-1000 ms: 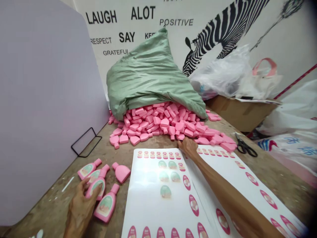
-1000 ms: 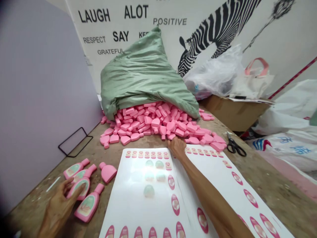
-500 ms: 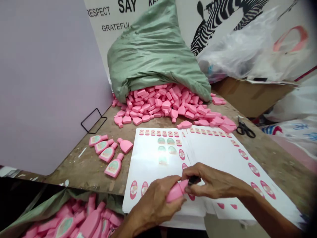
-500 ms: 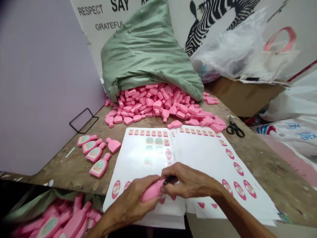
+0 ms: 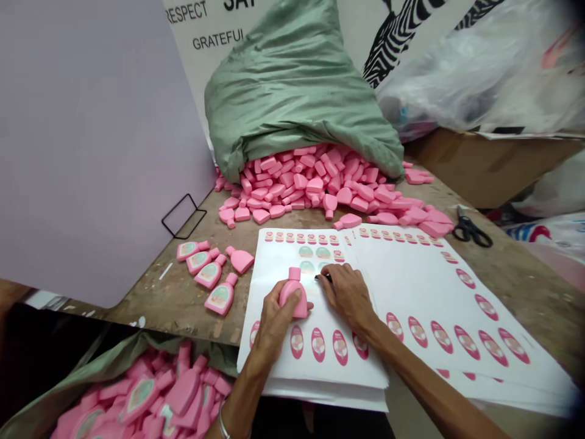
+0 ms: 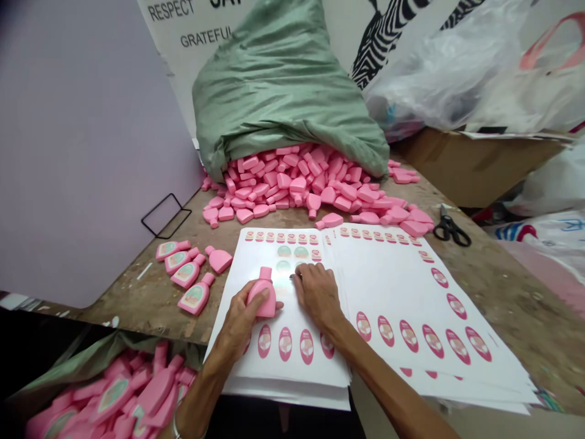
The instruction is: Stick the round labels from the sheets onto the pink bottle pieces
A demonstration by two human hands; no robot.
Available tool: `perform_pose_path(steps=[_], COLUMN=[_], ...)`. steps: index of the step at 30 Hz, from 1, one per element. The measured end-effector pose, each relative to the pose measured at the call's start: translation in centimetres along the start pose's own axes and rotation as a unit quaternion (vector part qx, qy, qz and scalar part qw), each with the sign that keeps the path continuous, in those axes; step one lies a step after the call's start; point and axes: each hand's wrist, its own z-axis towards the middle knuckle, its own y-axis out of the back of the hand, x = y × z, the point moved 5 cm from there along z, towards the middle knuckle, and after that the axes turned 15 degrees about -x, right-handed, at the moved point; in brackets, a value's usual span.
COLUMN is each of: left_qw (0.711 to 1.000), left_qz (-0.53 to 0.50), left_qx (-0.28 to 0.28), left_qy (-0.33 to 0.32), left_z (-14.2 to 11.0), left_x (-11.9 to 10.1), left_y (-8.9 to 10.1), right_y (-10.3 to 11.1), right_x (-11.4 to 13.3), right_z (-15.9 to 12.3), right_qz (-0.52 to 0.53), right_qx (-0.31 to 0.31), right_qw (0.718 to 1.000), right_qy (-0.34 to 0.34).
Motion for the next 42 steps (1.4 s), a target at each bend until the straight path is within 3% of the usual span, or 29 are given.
perform_pose_path(steps=[13,21,24,27,29,33,39,42], left_qw=[0.999,1.000,1.000,0.997,0.992,0.976,0.974,0.982], left_qz=[0.051,0.008,-0.023,-0.074,-0.124,-0.194,-0.207,-0.166], left_qx=[0.014,0.000,0.003,-0.001,-0.010,-0.022,0.006,-0.031], left_qy=[-0.011,-0.017,-0.020,-0.004,0.027,0.097,0.090,0.090], left_z=[0.8,0.7,0.6,0.4,0.2,-0.6,-1.3,-1.2], left_x=[0.4,0.8,0.7,0.4,0.4,0.4,-0.5,-0.2], left_y=[-0.2,0.0,0.1,0.2,0.3,0.1,-0.3,0.3], right_y=[0.0,1.2,1.8,2.6,3.3,4.4,4.7,4.8], right_x=[-0.2,0.7,-0.2,-1.0,-0.3,2.2,4.0,4.4], right_z=[0.0,-0.5,-0.3,-0.1,0.1,0.3,0.2,0.3], right_qz=[0.091,0.098,0.167,0.247,0.288,0.321,0.330,0.317], right_qx=[0.022,-0.075,-0.079,-0.054,-0.029,0.009,0.008,0.006], right_qw=[0.996,0.988,0.982,0.948,0.926,0.922,0.932,0.940], right_qy=[0.012,0.088,-0.025,-0.196,-0.242,-0.218,-0.150,-0.124])
